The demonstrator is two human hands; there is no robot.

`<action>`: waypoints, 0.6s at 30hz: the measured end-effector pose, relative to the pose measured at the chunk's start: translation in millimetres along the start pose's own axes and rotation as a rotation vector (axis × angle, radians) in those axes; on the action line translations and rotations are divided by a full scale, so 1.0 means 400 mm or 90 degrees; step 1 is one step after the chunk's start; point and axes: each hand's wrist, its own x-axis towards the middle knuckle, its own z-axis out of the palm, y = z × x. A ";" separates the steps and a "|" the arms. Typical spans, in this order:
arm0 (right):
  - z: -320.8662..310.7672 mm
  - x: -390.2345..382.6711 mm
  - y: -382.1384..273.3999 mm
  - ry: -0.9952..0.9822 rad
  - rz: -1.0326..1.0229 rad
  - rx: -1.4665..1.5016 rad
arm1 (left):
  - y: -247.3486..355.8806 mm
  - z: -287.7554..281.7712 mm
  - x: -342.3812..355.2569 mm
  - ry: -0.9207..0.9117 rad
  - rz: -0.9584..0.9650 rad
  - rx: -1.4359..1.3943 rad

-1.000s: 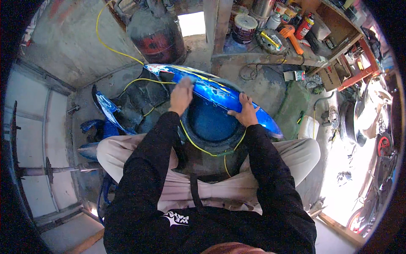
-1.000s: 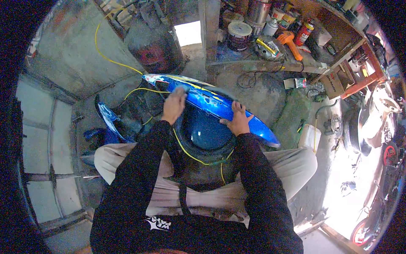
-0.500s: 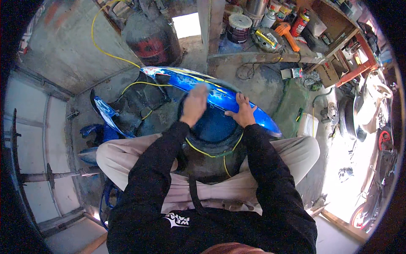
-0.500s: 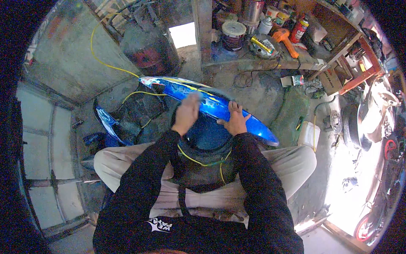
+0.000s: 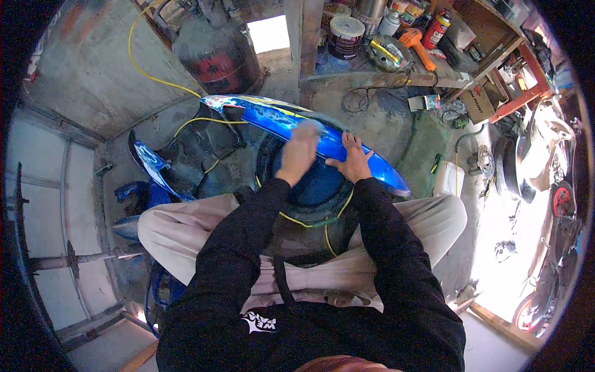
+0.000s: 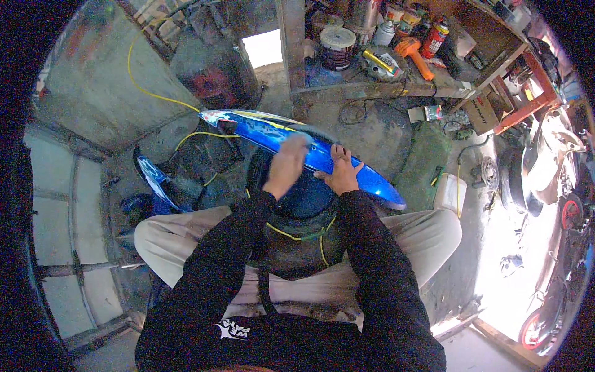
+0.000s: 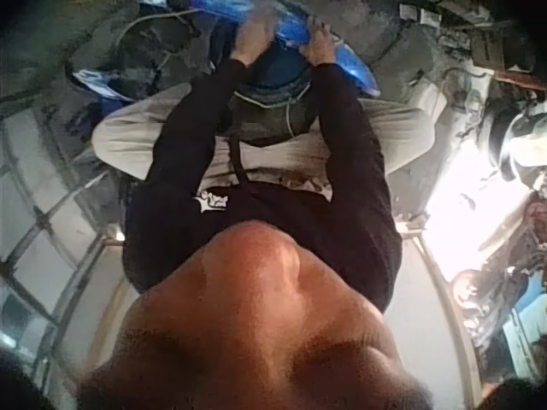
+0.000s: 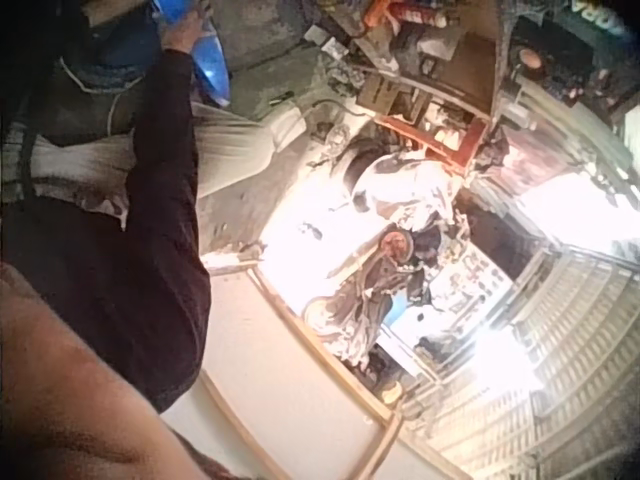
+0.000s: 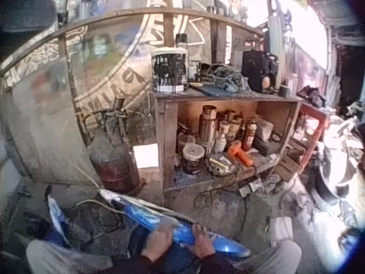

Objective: The person sands a motorcycle fender using sandpaper, periodically dipping the sandpaper into water.

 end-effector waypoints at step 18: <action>-0.010 0.005 -0.010 -0.020 0.008 0.005 | -0.015 -0.017 -0.051 -0.058 0.158 0.091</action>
